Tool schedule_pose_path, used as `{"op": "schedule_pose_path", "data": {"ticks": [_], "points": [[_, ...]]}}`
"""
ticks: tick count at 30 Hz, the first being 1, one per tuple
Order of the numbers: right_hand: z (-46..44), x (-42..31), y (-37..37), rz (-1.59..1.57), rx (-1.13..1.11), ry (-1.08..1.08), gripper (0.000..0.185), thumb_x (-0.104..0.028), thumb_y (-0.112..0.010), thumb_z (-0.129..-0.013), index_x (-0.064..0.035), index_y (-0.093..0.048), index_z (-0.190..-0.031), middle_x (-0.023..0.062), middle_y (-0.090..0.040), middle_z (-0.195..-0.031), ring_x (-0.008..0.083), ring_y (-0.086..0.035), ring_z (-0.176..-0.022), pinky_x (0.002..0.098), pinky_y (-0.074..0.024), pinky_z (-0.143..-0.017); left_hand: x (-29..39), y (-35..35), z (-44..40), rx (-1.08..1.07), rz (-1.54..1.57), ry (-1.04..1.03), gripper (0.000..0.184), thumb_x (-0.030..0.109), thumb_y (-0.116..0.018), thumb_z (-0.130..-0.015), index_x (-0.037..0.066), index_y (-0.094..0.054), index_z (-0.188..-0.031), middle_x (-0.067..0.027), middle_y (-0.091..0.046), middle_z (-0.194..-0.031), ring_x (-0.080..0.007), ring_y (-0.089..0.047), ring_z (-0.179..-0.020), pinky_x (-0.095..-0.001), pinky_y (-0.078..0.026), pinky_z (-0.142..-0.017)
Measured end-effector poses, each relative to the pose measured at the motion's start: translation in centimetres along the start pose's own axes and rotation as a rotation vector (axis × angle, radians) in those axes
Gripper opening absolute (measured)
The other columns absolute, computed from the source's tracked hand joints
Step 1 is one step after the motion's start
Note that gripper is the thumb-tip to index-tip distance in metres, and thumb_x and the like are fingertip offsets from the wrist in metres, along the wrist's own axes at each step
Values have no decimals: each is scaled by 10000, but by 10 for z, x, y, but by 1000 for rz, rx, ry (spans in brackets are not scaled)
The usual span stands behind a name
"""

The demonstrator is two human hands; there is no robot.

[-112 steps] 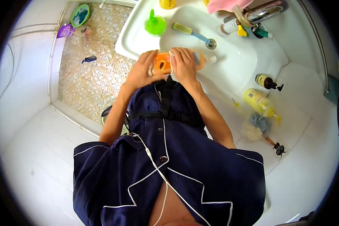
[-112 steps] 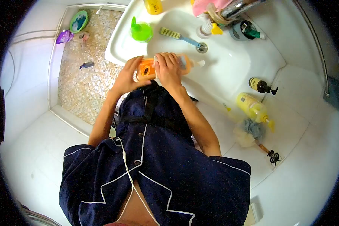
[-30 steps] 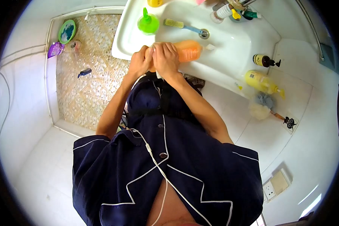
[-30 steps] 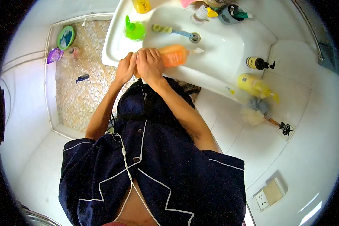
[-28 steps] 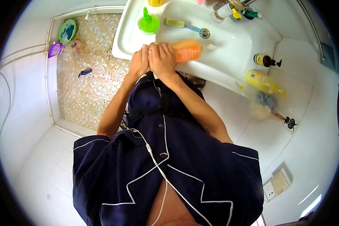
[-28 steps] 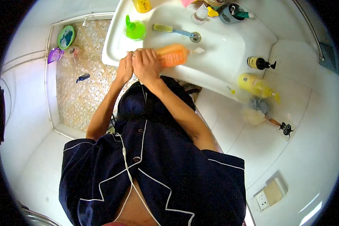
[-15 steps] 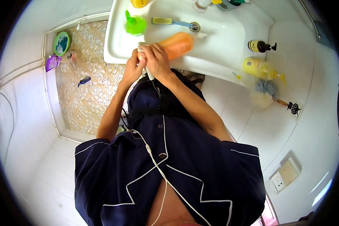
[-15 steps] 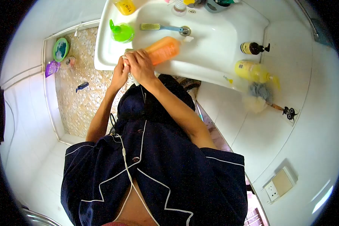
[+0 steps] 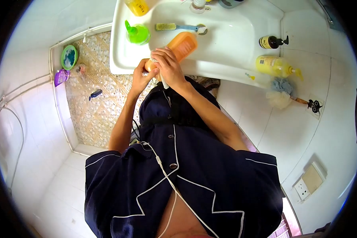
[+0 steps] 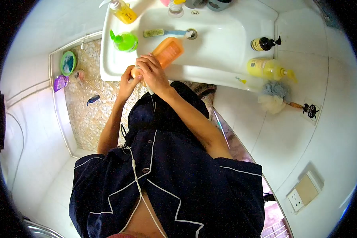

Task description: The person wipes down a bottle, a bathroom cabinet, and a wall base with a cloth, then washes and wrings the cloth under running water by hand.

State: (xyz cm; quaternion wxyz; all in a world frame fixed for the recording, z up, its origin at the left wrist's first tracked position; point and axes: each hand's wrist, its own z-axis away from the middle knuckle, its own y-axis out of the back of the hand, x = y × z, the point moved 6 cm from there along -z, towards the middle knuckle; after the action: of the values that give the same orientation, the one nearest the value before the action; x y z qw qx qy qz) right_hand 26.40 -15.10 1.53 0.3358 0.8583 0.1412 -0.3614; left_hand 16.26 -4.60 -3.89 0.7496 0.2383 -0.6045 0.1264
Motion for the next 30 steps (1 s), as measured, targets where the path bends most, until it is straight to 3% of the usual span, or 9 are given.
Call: {"op": "schedule_pose_path", "data": {"ticks": [8,12,15,16,19,22,23,28,30], "points": [[-18,35,32,36,-42,27,276,0,-673,-800,-22,-613,-1069,109,-650,-1090,324,-596,-1094,439,-459,-1008,-7,1,-5,9,18,61,443,259,-748,-840,-33,-615,-1146,-94,-688,-912,-139,-627,-818,-295,-508,-755],[-22,82,63,159,-16,-73,164,-110,-611,-898,-19,-623,-1035,141,-670,-1006,341,-624,-1029,429,-486,-937,23,4,-7,0,-116,-48,489,266,-768,-794,-30,-618,-1153,-122,-697,-914,-191,-652,-828,-320,-518,-774],[-7,102,84,143,-7,-236,198,-187,-561,-947,-20,-622,-1033,162,-679,-1000,367,-640,-982,445,-501,-896,66,3,-14,-149,-481,-201,619,310,-803,-710,-9,-602,-1201,-203,-681,-1036,-339,-668,-906,-391,-523,-857],[-2,108,88,92,-17,-347,229,-213,-532,-970,-16,-622,-1046,173,-681,-1016,382,-643,-966,456,-504,-883,69,6,-17,-145,-481,-205,619,310,-803,-710,-9,-602,-1201,-203,-681,-1036,-339,-668,-906,-391,-523,-857],[1,101,88,66,40,-314,216,-188,-560,-958,-14,-612,-1074,191,-682,-1040,400,-641,-960,477,-508,-863,88,-2,-24,-220,-712,-306,657,331,-802,-710,5,-577,-1234,-221,-670,-1077,-396,-655,-928,-434,-497,-913],[2,102,89,47,79,-301,207,-167,-586,-941,-8,-605,-1072,199,-677,-1014,402,-642,-944,482,-507,-855,97,-35,-37,-410,-1127,-140,596,423,-800,-716,-23,-563,-1034,-219,-685,-968,-412,-647,-937,-474,-479,-913],[0,102,90,65,73,-268,197,-168,-586,-941,-7,-600,-1054,191,-676,-1005,399,-639,-932,487,-501,-846,104,-49,-43,-386,-1115,-218,591,456,-799,-713,-12,-543,-966,-227,-681,-901,-408,-658,-920,-472,-505,-867],[-3,110,100,97,105,-181,187,-193,-601,-945,-8,-588,-966,184,-667,-892,387,-635,-801,488,-497,-744,92,-87,-65,-369,-1116,-146,558,460,-774,-761,13,-526,-985,-201,-677,-915,-404,-657,-903,-483,-532,-752],[0,131,109,-29,-5,-487,228,-221,-621,-951,-6,-577,-889,198,-642,-783,375,-623,-682,453,-488,-631,94,-81,-58,-367,-1074,-168,548,447,-773,-766,30,-527,-1023,-189,-674,-931,-406,-659,-899,-484,-535,-756]]}}
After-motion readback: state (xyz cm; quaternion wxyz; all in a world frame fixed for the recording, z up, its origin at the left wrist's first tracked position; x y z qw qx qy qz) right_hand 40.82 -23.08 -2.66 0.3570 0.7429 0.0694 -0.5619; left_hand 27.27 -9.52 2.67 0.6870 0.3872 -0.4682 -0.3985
